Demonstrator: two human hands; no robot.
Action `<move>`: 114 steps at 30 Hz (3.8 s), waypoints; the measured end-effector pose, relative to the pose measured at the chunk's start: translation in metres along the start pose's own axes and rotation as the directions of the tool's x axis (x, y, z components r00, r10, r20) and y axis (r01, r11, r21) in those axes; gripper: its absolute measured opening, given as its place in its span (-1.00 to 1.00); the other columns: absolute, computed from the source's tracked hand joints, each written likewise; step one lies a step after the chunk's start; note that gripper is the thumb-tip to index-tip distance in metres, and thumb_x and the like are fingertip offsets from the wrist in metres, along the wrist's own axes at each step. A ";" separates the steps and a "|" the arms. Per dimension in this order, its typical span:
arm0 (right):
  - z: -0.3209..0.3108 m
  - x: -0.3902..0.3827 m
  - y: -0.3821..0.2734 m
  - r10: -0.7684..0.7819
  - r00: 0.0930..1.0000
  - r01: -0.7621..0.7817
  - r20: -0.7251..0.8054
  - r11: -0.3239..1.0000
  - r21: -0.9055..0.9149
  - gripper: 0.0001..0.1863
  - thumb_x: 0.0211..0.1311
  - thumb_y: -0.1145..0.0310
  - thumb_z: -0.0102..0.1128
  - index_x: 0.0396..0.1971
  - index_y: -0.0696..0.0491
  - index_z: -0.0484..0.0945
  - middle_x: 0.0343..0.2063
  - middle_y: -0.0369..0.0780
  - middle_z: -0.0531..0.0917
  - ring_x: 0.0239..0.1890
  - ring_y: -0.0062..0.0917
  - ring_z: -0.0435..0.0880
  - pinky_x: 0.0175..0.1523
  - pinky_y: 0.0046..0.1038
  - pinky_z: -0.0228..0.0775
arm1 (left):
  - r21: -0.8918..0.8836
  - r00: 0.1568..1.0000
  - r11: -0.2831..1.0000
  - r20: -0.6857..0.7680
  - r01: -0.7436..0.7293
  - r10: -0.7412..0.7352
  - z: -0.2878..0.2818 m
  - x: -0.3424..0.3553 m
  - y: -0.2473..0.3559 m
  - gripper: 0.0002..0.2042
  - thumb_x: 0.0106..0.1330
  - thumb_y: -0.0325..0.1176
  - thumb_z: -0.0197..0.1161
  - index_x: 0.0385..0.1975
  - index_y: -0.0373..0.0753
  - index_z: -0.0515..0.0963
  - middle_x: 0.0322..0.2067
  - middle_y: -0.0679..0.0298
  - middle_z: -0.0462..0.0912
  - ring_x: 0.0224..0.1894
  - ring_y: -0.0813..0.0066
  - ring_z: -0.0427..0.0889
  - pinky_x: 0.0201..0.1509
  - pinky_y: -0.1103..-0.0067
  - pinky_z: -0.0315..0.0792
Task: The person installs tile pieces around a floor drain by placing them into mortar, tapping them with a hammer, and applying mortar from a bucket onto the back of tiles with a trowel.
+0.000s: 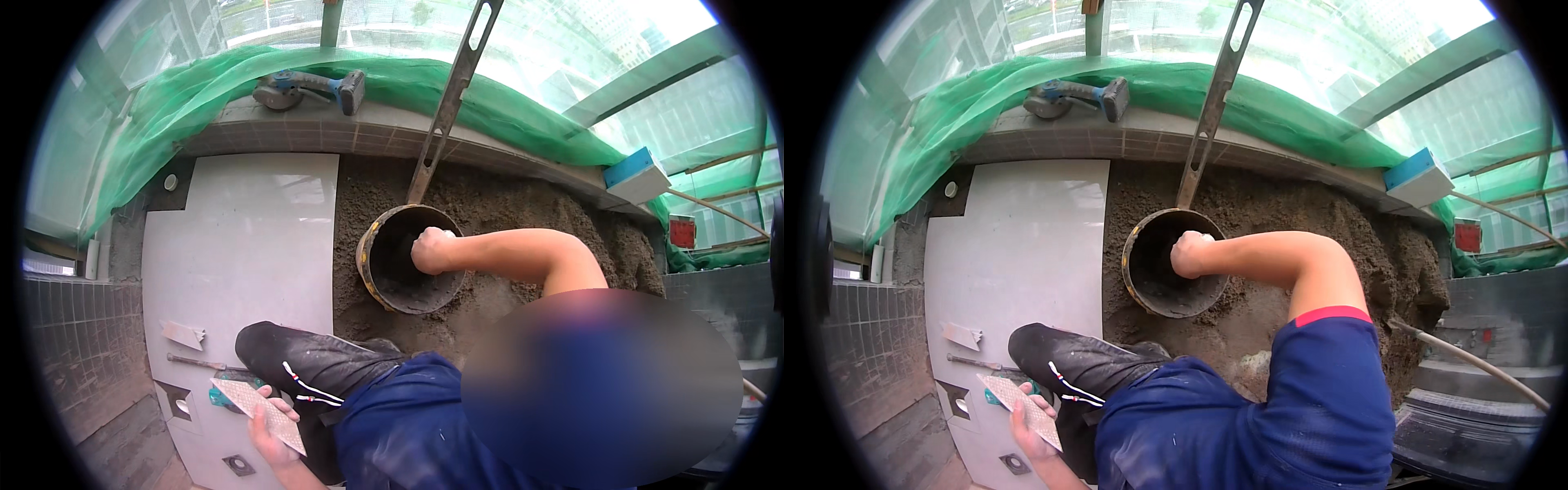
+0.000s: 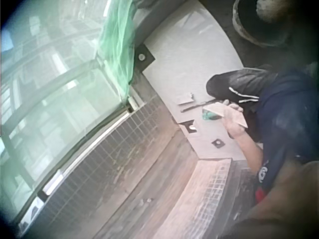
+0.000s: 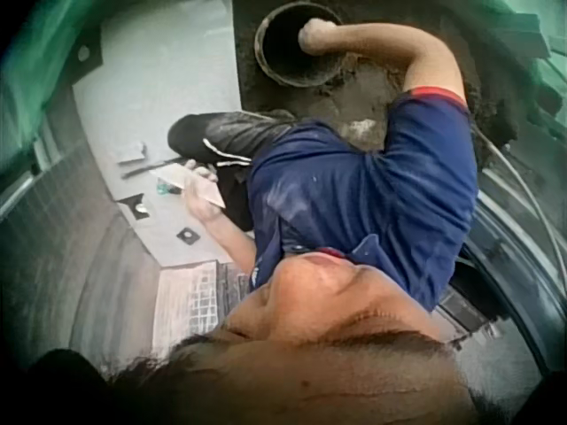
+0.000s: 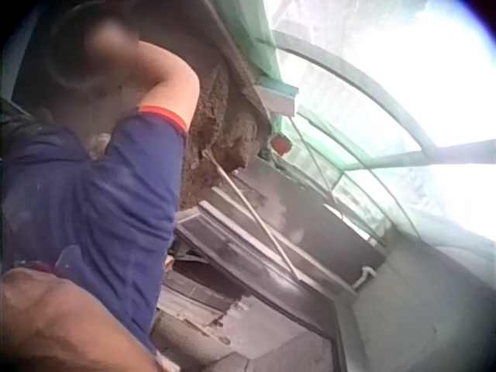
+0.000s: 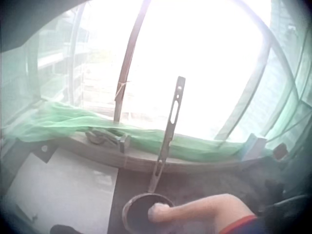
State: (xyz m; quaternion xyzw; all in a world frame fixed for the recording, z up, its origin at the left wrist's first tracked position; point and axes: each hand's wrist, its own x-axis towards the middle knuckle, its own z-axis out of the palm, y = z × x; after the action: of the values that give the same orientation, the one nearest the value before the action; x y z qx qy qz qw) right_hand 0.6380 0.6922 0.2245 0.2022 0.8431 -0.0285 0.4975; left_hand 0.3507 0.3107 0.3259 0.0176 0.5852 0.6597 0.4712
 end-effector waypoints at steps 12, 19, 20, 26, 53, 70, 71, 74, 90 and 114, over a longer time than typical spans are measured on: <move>0.014 -0.025 -0.051 -0.063 0.996 0.050 0.069 0.983 0.177 -0.72 0.16 0.35 0.30 -0.14 0.05 0.80 -0.10 -0.15 0.80 -0.11 -0.31 0.82 -0.17 -0.19 0.69 | 0.001 0.996 1.000 0.084 0.001 -0.001 0.035 0.005 -0.014 -0.43 0.53 -0.01 -0.02 0.20 -0.48 0.36 -0.44 0.14 0.60 -0.48 0.43 0.58 -0.39 0.57 0.46; -0.011 -0.028 -0.013 -0.021 0.985 -0.069 0.169 0.858 0.509 -0.60 0.17 0.07 0.31 -0.20 0.11 0.77 -0.30 -0.04 0.79 -0.20 -0.19 0.80 -0.10 -0.20 0.63 | -0.176 0.987 0.976 0.114 0.129 -0.110 0.035 0.011 -0.010 -0.34 0.56 0.11 -0.23 0.19 -0.48 0.39 -0.44 0.02 0.67 -0.50 0.34 0.64 -0.42 0.50 0.54; -0.004 -0.034 -0.001 -0.007 0.991 -0.074 0.132 0.800 0.595 -0.55 0.15 0.00 0.34 -0.21 0.12 0.76 -0.32 -0.03 0.78 -0.23 -0.17 0.78 -0.12 -0.20 0.62 | -0.166 0.986 0.977 0.117 0.137 -0.118 0.039 0.011 -0.009 -0.33 0.55 0.12 -0.22 0.18 -0.48 0.40 -0.44 0.01 0.67 -0.50 0.32 0.65 -0.43 0.48 0.54; 0.040 -0.102 0.058 -0.062 0.998 0.017 0.004 0.346 0.938 -0.54 0.20 -0.10 0.39 -0.28 0.06 0.70 -0.51 -0.28 0.67 -0.45 -0.52 0.63 -0.34 -0.37 0.45 | -0.115 0.967 0.974 0.192 0.194 -0.170 0.045 0.022 -0.010 -0.39 0.55 0.08 -0.15 0.09 -0.47 0.48 -0.32 0.06 0.68 -0.37 0.37 0.62 -0.26 0.47 0.51; -0.096 -0.126 -0.121 -0.128 0.632 0.775 -0.765 0.124 0.619 -0.59 0.25 0.20 0.37 -0.06 0.19 0.60 -0.47 -0.26 0.57 -0.42 -0.66 0.53 -0.32 -0.48 0.40 | -0.127 0.970 0.963 -0.085 -0.239 0.229 0.045 -0.005 0.072 -0.53 0.42 -0.35 -0.08 0.22 -0.54 0.44 -0.21 0.08 0.67 -0.34 0.41 0.69 -0.26 0.53 0.61; -0.084 -0.101 -0.128 -0.252 0.183 0.700 -0.950 0.712 -0.054 -0.60 -0.15 0.43 0.51 -0.21 0.09 0.63 -0.29 -0.20 0.64 -0.29 -0.34 0.65 -0.18 -0.29 0.47 | -0.502 0.932 0.841 -0.364 -0.201 0.005 0.038 0.038 0.069 -0.70 0.44 -0.28 0.01 -0.15 -0.38 0.59 -0.33 0.20 0.65 -0.31 0.41 0.66 -0.19 0.48 0.57; -0.086 -0.102 -0.125 -0.252 0.171 0.691 -0.952 0.720 -0.066 -0.60 -0.16 0.45 0.50 -0.22 0.09 0.63 -0.28 -0.20 0.65 -0.29 -0.33 0.66 -0.18 -0.29 0.47 | -0.541 0.926 0.821 -0.375 -0.182 -0.042 0.033 0.041 0.066 -0.72 0.43 -0.28 0.03 -0.19 -0.37 0.59 -0.34 0.20 0.65 -0.32 0.41 0.66 -0.20 0.48 0.56; -0.087 -0.103 -0.117 -0.250 0.158 0.664 -0.955 0.743 -0.085 -0.60 -0.19 0.48 0.47 -0.22 0.09 0.63 -0.27 -0.19 0.66 -0.28 -0.31 0.67 -0.17 -0.28 0.47 | -0.479 0.913 0.860 -0.405 -0.173 -0.042 0.019 0.049 0.051 -0.75 0.42 -0.28 0.07 -0.24 -0.35 0.58 -0.35 0.22 0.64 -0.34 0.42 0.65 -0.22 0.48 0.56; -0.120 -0.158 -0.116 -0.561 0.745 0.197 -0.362 -0.334 0.922 -0.54 0.55 0.05 0.06 -0.05 0.23 0.50 -0.49 -0.27 0.54 -0.58 -0.63 0.48 -0.46 -0.57 0.30 | 0.361 0.667 0.778 -0.402 -0.514 0.627 0.033 0.049 0.065 -0.60 0.46 -0.44 -0.03 0.13 -0.64 0.50 -0.08 0.20 0.70 -0.08 0.60 0.57 0.07 0.65 0.40; -0.143 -0.138 -0.125 -0.336 0.813 0.462 -0.476 -0.125 0.878 -0.52 0.52 0.02 0.14 -0.03 0.23 0.51 -0.62 -0.33 0.53 -0.64 -0.69 0.46 -0.49 -0.60 0.25 | -0.071 0.893 0.901 -0.193 -0.427 0.408 0.000 0.023 0.025 -0.62 0.51 -0.39 0.01 0.21 -0.42 0.54 -0.13 0.34 0.64 -0.15 0.69 0.54 -0.02 0.66 0.43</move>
State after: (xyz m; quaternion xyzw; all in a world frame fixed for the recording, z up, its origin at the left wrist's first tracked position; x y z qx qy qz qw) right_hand 0.5319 0.5698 0.3950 0.2211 0.6206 -0.7388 0.1421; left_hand 0.3229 0.3290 0.3340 0.0592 0.5685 0.7762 0.2660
